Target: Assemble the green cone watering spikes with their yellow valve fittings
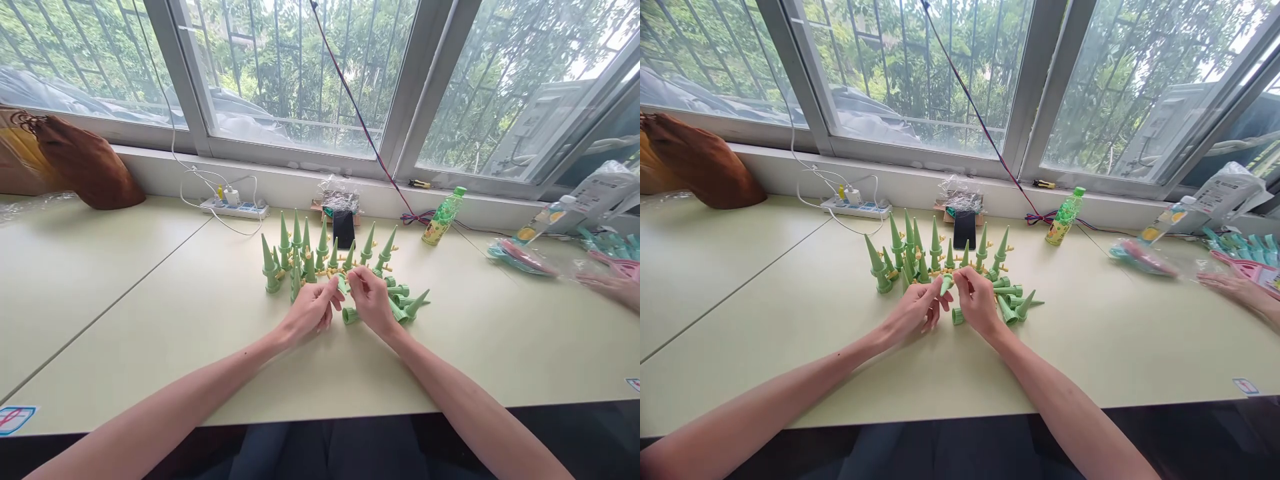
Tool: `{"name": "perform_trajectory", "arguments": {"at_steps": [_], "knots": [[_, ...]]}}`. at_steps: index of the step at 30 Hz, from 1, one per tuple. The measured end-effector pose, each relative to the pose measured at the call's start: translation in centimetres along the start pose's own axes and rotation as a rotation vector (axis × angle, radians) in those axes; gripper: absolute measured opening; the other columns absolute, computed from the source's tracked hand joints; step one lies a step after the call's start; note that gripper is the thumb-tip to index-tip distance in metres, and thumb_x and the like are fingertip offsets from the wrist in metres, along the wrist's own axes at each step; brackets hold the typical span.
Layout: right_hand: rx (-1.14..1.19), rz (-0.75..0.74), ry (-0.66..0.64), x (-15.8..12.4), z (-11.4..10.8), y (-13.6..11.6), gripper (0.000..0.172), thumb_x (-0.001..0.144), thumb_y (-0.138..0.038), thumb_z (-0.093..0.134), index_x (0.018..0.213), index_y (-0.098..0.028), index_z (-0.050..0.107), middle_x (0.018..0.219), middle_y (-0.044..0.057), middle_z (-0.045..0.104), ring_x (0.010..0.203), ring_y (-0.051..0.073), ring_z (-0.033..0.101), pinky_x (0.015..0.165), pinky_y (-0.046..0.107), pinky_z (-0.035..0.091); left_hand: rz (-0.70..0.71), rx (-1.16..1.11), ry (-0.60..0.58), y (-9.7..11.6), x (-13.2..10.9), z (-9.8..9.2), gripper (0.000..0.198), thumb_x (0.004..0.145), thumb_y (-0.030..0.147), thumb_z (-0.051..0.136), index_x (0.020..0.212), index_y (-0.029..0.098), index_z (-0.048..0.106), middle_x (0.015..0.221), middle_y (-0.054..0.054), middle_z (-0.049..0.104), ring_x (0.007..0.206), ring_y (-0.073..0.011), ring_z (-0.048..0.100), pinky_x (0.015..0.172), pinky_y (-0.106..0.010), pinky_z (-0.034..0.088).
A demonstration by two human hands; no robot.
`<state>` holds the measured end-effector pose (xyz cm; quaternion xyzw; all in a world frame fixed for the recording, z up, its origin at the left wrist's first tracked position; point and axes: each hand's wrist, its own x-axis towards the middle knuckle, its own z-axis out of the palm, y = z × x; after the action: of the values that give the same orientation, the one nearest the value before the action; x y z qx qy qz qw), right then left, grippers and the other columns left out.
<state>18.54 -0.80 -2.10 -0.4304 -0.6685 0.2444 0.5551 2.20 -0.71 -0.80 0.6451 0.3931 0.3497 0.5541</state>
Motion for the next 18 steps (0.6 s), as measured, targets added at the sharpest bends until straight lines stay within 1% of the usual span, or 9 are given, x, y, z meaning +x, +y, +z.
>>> {"name": "perform_trajectory", "arguments": {"at_steps": [4, 9, 14, 18], "knots": [[0.032, 0.015, -0.018, -0.08, 0.11, -0.04, 0.030, 0.098, -0.040, 0.046, 0.076, -0.020, 0.047, 0.061, -0.004, 0.041, 0.053, 0.010, 0.033, 0.050, 0.024, 0.030, -0.020, -0.088, -0.032, -0.08, 0.12, -0.17, 0.055, 0.091, 0.064, 0.044, 0.075, 0.013, 0.061, 0.052, -0.001, 0.057, 0.037, -0.0095, 0.046, 0.040, -0.023, 0.036], [0.051, 0.045, -0.023, -0.03, 0.15, 0.10, 0.033, 0.097, -0.044, 0.046, 0.074, -0.021, 0.046, 0.059, -0.005, 0.039, 0.052, 0.010, 0.034, 0.049, 0.025, 0.030, -0.009, -0.073, -0.044, -0.26, -0.02, -0.18, 0.051, 0.092, 0.060, 0.045, 0.074, 0.015, 0.058, 0.044, 0.002, 0.052, 0.036, -0.0097, 0.044, 0.043, -0.023, 0.037], [0.068, 0.081, -0.008, -0.07, 0.27, 0.36, 0.035, 0.096, -0.047, 0.047, 0.074, -0.021, 0.047, 0.058, -0.005, 0.036, 0.050, 0.010, 0.032, 0.047, 0.025, 0.027, 0.070, 0.058, 0.019, -0.33, -0.12, -0.17, 0.042, 0.089, 0.056, 0.053, 0.077, 0.017, 0.056, 0.044, 0.004, 0.050, 0.037, -0.0098, 0.045, 0.044, -0.023, 0.038], [0.085, 0.103, 0.002, -0.07, 0.33, 0.39, 0.037, 0.096, -0.050, 0.047, 0.073, -0.021, 0.046, 0.057, -0.005, 0.034, 0.049, 0.010, 0.030, 0.046, 0.025, 0.026, 0.154, 0.198, 0.078, -0.16, -0.18, -0.31, 0.036, 0.087, 0.052, 0.057, 0.080, 0.017, 0.056, 0.051, 0.004, 0.053, 0.041, -0.0101, 0.048, 0.046, -0.024, 0.040]]}}
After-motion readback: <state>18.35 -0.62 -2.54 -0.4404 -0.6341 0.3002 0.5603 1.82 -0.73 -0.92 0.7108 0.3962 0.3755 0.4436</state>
